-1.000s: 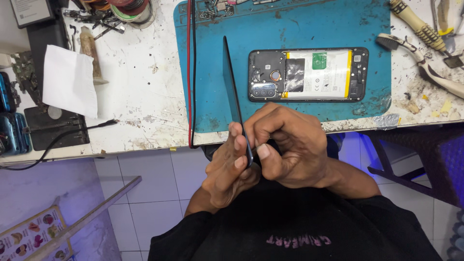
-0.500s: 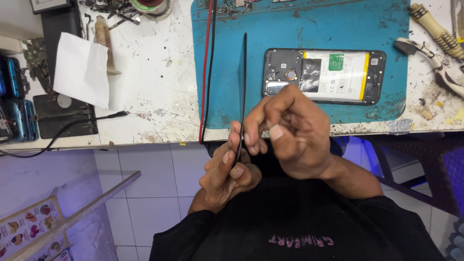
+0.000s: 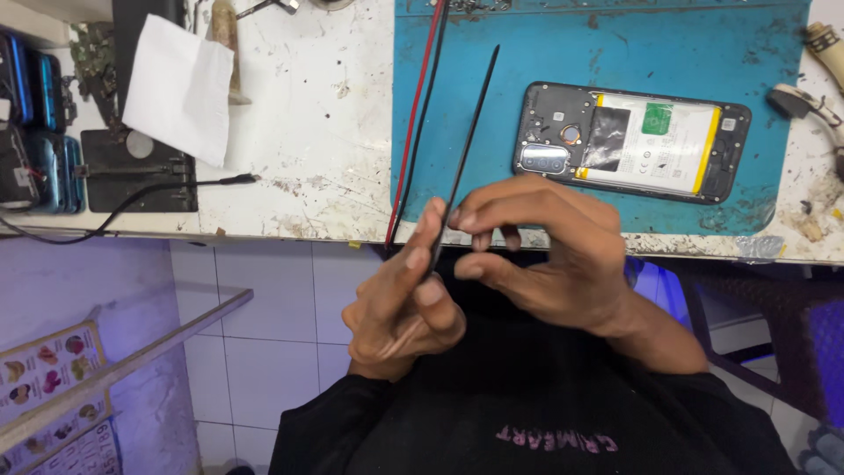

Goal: The person peels old adhesive tape off the back cover of a disassembled smartphone, working around the edges with their fingers. They rotate the cover to reach different sides and continue removing the adhesive residue by hand.

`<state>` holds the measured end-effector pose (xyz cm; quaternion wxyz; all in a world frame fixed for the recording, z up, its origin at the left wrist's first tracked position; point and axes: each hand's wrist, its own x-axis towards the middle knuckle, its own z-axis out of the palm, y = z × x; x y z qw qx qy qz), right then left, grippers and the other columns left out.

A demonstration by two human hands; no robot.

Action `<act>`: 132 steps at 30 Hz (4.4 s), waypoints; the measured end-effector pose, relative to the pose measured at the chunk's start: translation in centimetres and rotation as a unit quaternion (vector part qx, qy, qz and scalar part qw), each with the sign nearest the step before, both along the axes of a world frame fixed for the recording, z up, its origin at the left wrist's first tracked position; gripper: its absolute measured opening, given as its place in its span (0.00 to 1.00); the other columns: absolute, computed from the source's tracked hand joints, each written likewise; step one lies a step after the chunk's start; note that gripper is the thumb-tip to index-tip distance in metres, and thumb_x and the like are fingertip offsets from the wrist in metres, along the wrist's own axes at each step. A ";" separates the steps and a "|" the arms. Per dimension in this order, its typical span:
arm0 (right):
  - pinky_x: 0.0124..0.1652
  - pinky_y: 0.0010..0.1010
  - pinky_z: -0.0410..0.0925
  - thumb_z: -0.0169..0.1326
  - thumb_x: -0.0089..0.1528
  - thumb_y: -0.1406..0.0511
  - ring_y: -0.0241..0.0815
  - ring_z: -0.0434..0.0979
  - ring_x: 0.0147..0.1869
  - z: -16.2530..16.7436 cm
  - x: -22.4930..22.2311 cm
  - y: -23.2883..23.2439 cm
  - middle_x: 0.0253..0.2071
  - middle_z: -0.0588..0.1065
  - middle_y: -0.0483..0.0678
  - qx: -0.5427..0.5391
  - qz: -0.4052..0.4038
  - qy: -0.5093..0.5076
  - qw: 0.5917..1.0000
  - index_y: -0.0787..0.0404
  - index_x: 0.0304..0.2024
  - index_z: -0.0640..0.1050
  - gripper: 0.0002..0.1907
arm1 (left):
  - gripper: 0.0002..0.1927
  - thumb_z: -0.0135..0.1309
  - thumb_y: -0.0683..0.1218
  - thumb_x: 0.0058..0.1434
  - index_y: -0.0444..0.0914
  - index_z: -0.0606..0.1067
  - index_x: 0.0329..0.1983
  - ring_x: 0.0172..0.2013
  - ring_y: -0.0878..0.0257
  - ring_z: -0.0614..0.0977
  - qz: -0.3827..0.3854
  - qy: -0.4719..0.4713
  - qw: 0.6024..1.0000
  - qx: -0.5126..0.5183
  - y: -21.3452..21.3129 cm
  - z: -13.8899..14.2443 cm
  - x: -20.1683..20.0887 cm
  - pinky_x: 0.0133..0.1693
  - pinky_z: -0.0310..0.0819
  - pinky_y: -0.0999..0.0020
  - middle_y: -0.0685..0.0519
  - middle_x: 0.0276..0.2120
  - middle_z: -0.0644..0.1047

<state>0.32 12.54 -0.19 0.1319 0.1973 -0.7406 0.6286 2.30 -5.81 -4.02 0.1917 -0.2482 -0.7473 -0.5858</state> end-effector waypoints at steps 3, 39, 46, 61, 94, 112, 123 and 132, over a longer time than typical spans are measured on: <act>0.36 0.22 0.75 0.67 0.64 0.70 0.42 0.82 0.44 0.2 0.7 -0.8 0.45 0.79 0.55 -0.008 -0.046 0.063 0.997 0.68 0.47 0.77 0.14 | 0.19 0.44 0.39 0.74 0.34 0.64 0.67 0.59 0.41 0.82 -0.025 0.035 0.999 -0.014 0.1 0.1 0.1 0.56 0.83 0.56 0.33 0.58 0.75; 0.29 0.21 0.60 0.42 0.65 0.69 0.30 0.61 0.28 -0.9 0.1 1.3 0.29 0.68 0.46 -0.243 0.010 -0.081 0.967 0.61 0.36 0.66 0.03 | 0.14 0.40 0.42 0.79 0.29 0.68 0.62 0.54 0.45 0.85 0.007 -0.024 0.997 0.079 2.2 -0.1 0.1 0.57 0.84 0.56 0.30 0.53 0.79; 0.30 0.21 0.65 0.58 0.70 0.57 0.37 0.75 0.36 1.0 1.5 5.2 0.32 0.73 0.45 0.062 -0.152 0.065 0.984 0.61 0.33 0.72 0.17 | 0.14 0.42 0.38 0.80 0.22 0.70 0.60 0.50 0.43 0.85 -0.037 -0.191 0.945 0.262 3.7 1.0 -2.2 0.55 0.86 0.54 0.28 0.48 0.79; 0.29 0.23 0.65 0.67 0.61 0.64 0.32 0.74 0.28 -1.3 6.6 6.1 0.27 0.76 0.45 -0.043 -0.254 -0.018 0.966 0.72 0.47 0.77 0.20 | 0.06 0.55 0.33 0.75 0.28 0.73 0.53 0.41 0.59 0.90 -0.150 -0.221 0.963 0.041 3.9 5.9 -5.1 0.47 0.87 0.69 0.41 0.37 0.85; 0.30 0.17 0.68 0.62 0.64 0.74 0.31 0.76 0.30 -0.3 3.2 5.3 0.35 0.79 0.50 0.086 -0.229 -0.018 0.970 0.69 0.39 0.80 0.03 | 0.24 0.46 0.31 0.72 0.25 0.59 0.71 0.63 0.46 0.80 -0.328 -0.131 0.923 -0.152 4.0 5.7 -3.4 0.61 0.77 0.63 0.33 0.65 0.72; 0.31 0.19 0.72 0.61 0.66 0.73 0.35 0.82 0.32 0.1 2.6 5.0 0.34 0.81 0.52 0.136 -0.244 0.003 0.960 0.70 0.40 0.82 0.03 | 0.25 0.48 0.31 0.75 0.27 0.59 0.73 0.56 0.50 0.85 -0.290 -0.104 0.941 -0.142 4.0 4.2 -2.9 0.54 0.80 0.67 0.35 0.59 0.76; 0.37 0.20 0.75 0.60 0.69 0.70 0.39 0.83 0.39 1.0 2.5 5.8 0.40 0.81 0.55 0.054 -0.184 -0.037 0.981 0.70 0.46 0.80 0.06 | 0.22 0.48 0.29 0.74 0.24 0.63 0.70 0.66 0.47 0.79 -0.275 -0.135 0.946 -0.110 3.9 4.2 -2.7 0.62 0.78 0.65 0.34 0.63 0.75; 0.36 0.26 0.77 0.61 0.62 0.74 0.44 0.85 0.37 2.2 2.1 4.1 0.33 0.81 0.56 0.181 -0.271 0.060 0.944 0.72 0.37 0.80 0.03 | 0.24 0.44 0.28 0.72 0.22 0.59 0.70 0.58 0.50 0.85 -0.270 -0.083 0.950 -0.131 4.3 4.3 -2.1 0.59 0.80 0.66 0.30 0.64 0.73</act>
